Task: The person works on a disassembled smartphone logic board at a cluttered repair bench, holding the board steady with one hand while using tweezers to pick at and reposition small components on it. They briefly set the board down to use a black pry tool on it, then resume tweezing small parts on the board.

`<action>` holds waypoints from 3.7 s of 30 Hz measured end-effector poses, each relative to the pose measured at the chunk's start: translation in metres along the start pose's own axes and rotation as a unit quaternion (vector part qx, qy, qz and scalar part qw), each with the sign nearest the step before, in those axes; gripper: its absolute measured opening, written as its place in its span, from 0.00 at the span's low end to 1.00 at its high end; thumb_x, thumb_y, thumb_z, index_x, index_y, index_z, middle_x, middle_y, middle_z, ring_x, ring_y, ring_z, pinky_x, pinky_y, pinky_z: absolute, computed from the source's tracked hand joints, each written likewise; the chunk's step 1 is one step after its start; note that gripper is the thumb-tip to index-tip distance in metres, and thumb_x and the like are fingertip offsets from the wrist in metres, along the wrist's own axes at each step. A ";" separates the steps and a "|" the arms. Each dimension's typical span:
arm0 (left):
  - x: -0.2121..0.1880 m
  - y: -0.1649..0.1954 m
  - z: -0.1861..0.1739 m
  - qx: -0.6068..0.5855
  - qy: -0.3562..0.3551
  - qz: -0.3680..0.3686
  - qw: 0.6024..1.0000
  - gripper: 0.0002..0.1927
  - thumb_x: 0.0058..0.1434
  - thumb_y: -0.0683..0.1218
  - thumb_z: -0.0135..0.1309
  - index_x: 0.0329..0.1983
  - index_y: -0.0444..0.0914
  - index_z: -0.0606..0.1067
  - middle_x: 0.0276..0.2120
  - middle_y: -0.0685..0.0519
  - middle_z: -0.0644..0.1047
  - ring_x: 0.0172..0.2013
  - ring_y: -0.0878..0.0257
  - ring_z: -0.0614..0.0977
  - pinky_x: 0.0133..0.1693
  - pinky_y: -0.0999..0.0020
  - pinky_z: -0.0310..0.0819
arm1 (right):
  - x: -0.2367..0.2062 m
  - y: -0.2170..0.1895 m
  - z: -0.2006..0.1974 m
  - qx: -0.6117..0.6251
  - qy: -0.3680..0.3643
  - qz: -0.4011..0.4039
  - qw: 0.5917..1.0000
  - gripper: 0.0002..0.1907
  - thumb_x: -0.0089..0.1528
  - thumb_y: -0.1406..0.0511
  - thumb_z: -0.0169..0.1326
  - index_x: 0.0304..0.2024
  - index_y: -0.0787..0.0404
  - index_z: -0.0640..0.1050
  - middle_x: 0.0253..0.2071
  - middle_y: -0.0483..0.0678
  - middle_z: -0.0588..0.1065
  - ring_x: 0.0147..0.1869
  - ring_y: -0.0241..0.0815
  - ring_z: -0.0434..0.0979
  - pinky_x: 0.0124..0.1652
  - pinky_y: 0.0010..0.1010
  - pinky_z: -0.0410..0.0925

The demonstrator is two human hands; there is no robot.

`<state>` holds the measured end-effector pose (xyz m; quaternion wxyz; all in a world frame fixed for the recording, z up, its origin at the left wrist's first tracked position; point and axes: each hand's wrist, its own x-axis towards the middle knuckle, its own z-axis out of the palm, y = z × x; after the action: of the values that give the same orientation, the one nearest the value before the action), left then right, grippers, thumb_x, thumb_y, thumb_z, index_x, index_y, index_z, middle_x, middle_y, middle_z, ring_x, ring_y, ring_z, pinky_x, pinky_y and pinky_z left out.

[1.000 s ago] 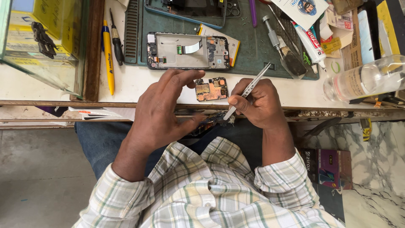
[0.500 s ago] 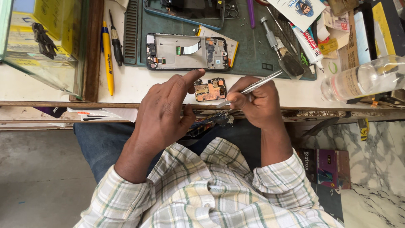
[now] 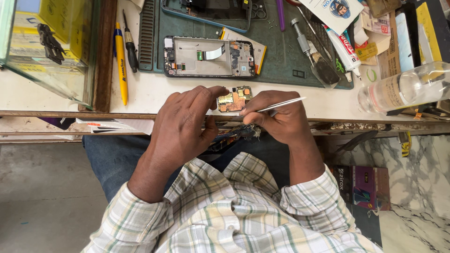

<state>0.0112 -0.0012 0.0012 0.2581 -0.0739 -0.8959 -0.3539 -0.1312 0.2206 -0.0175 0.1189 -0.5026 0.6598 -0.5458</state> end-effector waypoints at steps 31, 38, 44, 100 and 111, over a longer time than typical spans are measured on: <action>-0.001 -0.004 0.000 0.006 -0.006 0.005 1.000 0.22 0.49 0.37 0.59 0.49 0.37 0.73 0.39 0.48 0.76 0.39 0.49 0.79 0.42 0.54 0.71 | -0.005 0.008 -0.002 0.045 0.012 0.004 0.999 0.12 0.67 0.63 0.63 0.43 0.68 0.80 0.37 0.50 0.79 0.36 0.33 0.79 0.37 0.23 0.71; 0.000 -0.006 -0.001 -0.010 0.003 0.002 1.000 0.17 0.51 0.38 0.61 0.45 0.37 0.73 0.39 0.48 0.76 0.40 0.49 0.79 0.43 0.55 0.72 | -0.011 0.014 -0.006 0.138 0.103 0.030 0.985 0.15 0.67 0.60 0.64 0.42 0.69 0.80 0.37 0.52 0.79 0.34 0.35 0.79 0.33 0.23 0.72; 0.003 -0.004 -0.006 -0.012 -0.051 -0.015 0.999 0.08 0.49 0.41 0.61 0.32 0.41 0.75 0.36 0.52 0.78 0.39 0.52 0.81 0.41 0.56 0.70 | -0.015 0.016 -0.003 0.130 0.135 0.018 0.982 0.16 0.67 0.60 0.64 0.42 0.69 0.79 0.37 0.53 0.79 0.33 0.35 0.79 0.33 0.22 0.72; 0.017 -0.003 -0.003 0.004 -0.022 -0.038 0.999 0.27 0.50 0.45 0.70 0.53 0.41 0.74 0.39 0.52 0.78 0.36 0.55 0.83 0.35 0.58 0.76 | -0.001 -0.002 -0.003 0.098 0.044 0.082 0.991 0.10 0.70 0.67 0.60 0.48 0.69 0.77 0.42 0.52 0.81 0.44 0.36 0.83 0.44 0.25 0.77; 0.016 -0.003 -0.001 0.006 -0.018 -0.035 0.999 0.26 0.50 0.45 0.69 0.53 0.41 0.74 0.39 0.51 0.78 0.36 0.56 0.83 0.34 0.59 0.76 | 0.000 0.001 0.001 0.032 0.026 0.083 0.996 0.07 0.69 0.69 0.61 0.46 0.68 0.78 0.40 0.52 0.81 0.42 0.34 0.82 0.40 0.22 0.75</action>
<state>-0.0032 -0.0054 0.0082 0.2304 -0.0474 -0.9045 -0.3557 -0.1311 0.2200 -0.0182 0.1627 -0.4281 0.6842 -0.5675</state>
